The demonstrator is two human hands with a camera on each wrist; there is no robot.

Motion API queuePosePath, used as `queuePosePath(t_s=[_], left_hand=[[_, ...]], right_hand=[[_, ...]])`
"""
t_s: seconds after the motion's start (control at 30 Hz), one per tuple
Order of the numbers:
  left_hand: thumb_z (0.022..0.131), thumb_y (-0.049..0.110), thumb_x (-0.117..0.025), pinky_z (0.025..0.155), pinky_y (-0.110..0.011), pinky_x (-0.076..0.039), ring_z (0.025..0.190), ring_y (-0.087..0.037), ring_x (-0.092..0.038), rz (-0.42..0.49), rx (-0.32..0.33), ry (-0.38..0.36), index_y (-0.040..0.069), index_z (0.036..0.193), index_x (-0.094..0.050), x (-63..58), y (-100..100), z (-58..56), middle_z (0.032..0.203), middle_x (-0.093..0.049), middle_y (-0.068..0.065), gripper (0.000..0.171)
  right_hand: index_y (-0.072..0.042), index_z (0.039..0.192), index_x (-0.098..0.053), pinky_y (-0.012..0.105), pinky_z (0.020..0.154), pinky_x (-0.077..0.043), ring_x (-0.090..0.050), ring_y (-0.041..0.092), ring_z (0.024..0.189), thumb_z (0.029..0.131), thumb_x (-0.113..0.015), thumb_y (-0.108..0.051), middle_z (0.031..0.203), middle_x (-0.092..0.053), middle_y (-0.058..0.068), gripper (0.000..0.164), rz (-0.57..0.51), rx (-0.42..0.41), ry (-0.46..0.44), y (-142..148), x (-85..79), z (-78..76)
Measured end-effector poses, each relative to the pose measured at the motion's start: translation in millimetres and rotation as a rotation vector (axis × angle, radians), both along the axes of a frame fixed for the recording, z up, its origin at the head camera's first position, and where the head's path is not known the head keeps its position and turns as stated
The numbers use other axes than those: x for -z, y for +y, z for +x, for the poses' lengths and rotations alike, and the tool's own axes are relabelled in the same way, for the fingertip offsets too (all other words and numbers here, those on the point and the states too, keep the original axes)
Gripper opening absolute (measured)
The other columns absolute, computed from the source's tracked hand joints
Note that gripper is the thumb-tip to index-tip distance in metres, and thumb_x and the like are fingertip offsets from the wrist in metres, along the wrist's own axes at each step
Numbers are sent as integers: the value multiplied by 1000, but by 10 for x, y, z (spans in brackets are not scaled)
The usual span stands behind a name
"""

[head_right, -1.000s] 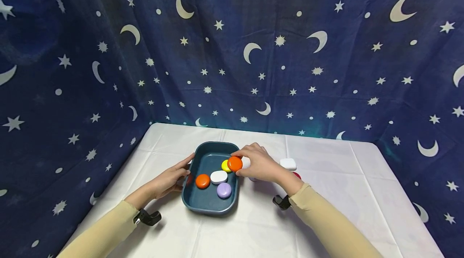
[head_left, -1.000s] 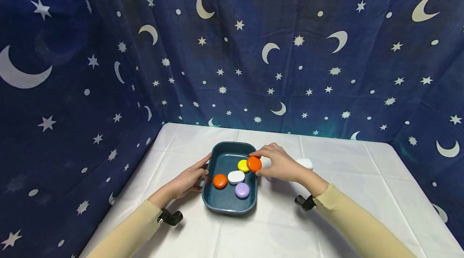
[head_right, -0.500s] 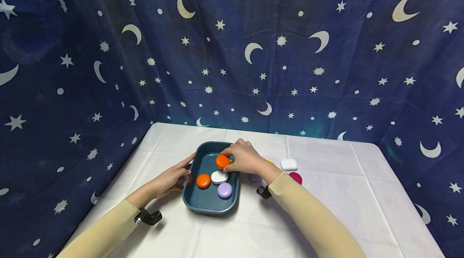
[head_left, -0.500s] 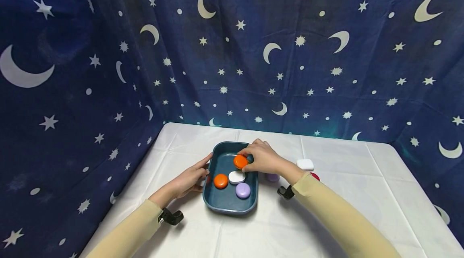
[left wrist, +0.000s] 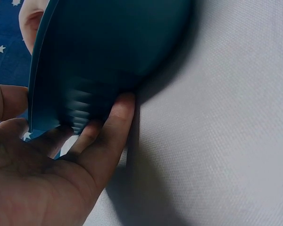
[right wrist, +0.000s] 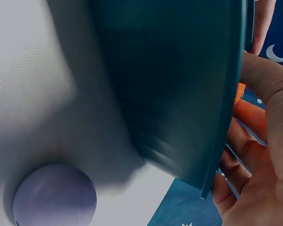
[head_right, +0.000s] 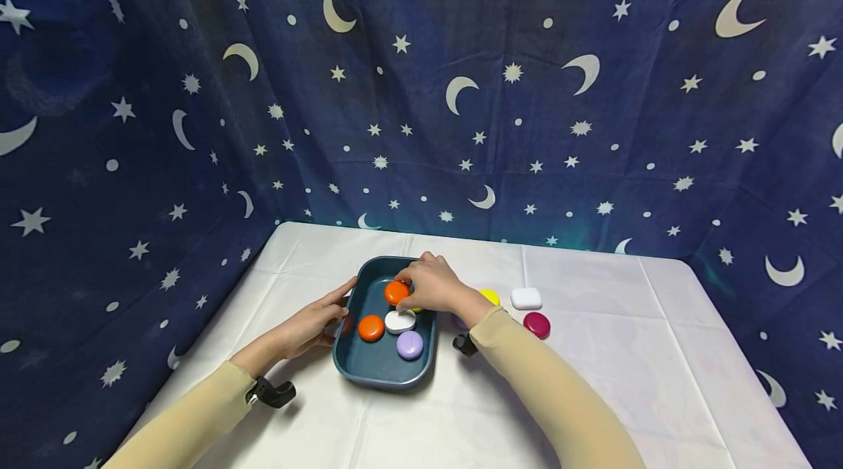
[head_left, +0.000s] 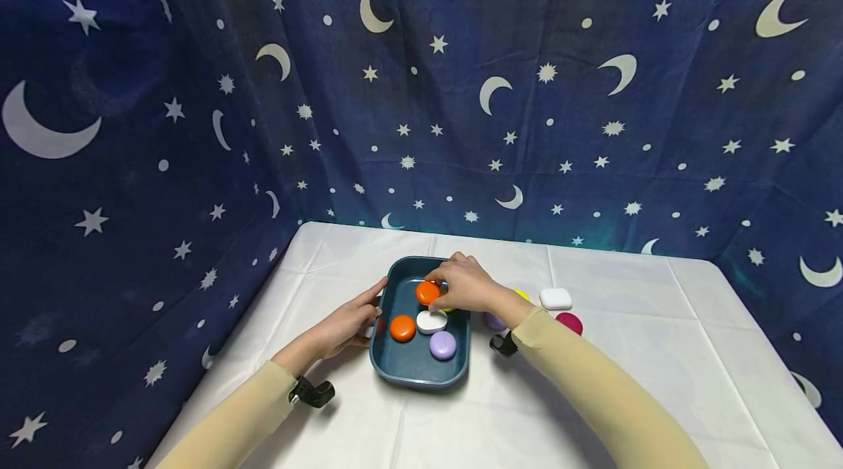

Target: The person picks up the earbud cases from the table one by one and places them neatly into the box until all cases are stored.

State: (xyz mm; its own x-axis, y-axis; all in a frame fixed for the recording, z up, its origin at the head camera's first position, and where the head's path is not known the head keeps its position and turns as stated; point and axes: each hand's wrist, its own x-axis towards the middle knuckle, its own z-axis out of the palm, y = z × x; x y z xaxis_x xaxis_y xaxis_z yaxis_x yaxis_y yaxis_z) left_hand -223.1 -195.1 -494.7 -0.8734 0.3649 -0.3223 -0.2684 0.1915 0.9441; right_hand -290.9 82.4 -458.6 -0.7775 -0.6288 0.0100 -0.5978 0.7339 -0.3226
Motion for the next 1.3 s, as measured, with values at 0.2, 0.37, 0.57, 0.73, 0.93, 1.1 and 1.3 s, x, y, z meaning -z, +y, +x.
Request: queuePosePath(t_s=[0.2,0.37,0.57,0.73,0.93,1.1,1.3], left_hand=[[101,17,-48,85,-51,-55,131,-39,-45,2,4,1,37,163,-26,18,-3,-4,166,-24,-17,69],[101,17,-47,83,-49,-55,131,-39,-44,5,-1,5,37,163,-26,9,-2,1,166,-24,-17,69],[100,17,-48,82,-48,-55,133,-40,-44,2,-4,4,37,163,-26,8,-1,7,166,-24,-17,70],[101,17,-48,82,-49,-55,132,-39,-44,-2,-5,8,36,163,-26,3,-6,11,166,-25,-18,69],[101,18,-48,84,-51,-55,130,-39,-46,-3,-2,11,35,163,-26,3,1,10,165,-26,-18,69],[101,18,-47,85,-53,-55,131,-39,-46,-4,-3,16,36,163,-26,8,13,10,165,-26,-18,68],[101,18,-48,84,-53,-55,129,-39,-47,-11,-15,18,37,163,-28,13,10,18,165,-27,-18,68]], right_hand=[[-19,130,-73,42,89,-36,-48,20,107,82,-83,-43,109,-71,-3,54,-53,-16,-16,43,-14,25],[-19,129,-73,44,94,-36,-48,21,110,84,-81,-39,115,-71,-3,50,-126,-5,-13,132,-56,59],[-19,129,-73,46,97,-36,-47,21,114,87,-80,-36,115,-71,-2,46,-170,12,-13,243,-134,115],[-21,128,-74,46,98,-36,-47,21,114,87,-80,-36,113,-71,1,44,-181,26,-8,339,-219,166],[-19,132,-71,49,102,-34,-47,20,117,87,-80,-35,114,-71,-1,49,-227,63,-11,541,-283,236],[-19,133,-70,50,102,-34,-47,20,116,86,-81,-34,112,-69,-4,51,-251,100,13,761,-322,290],[-21,135,-69,57,108,-30,-48,24,120,85,-82,-32,110,-69,-7,52,-282,142,44,1010,-355,342]])
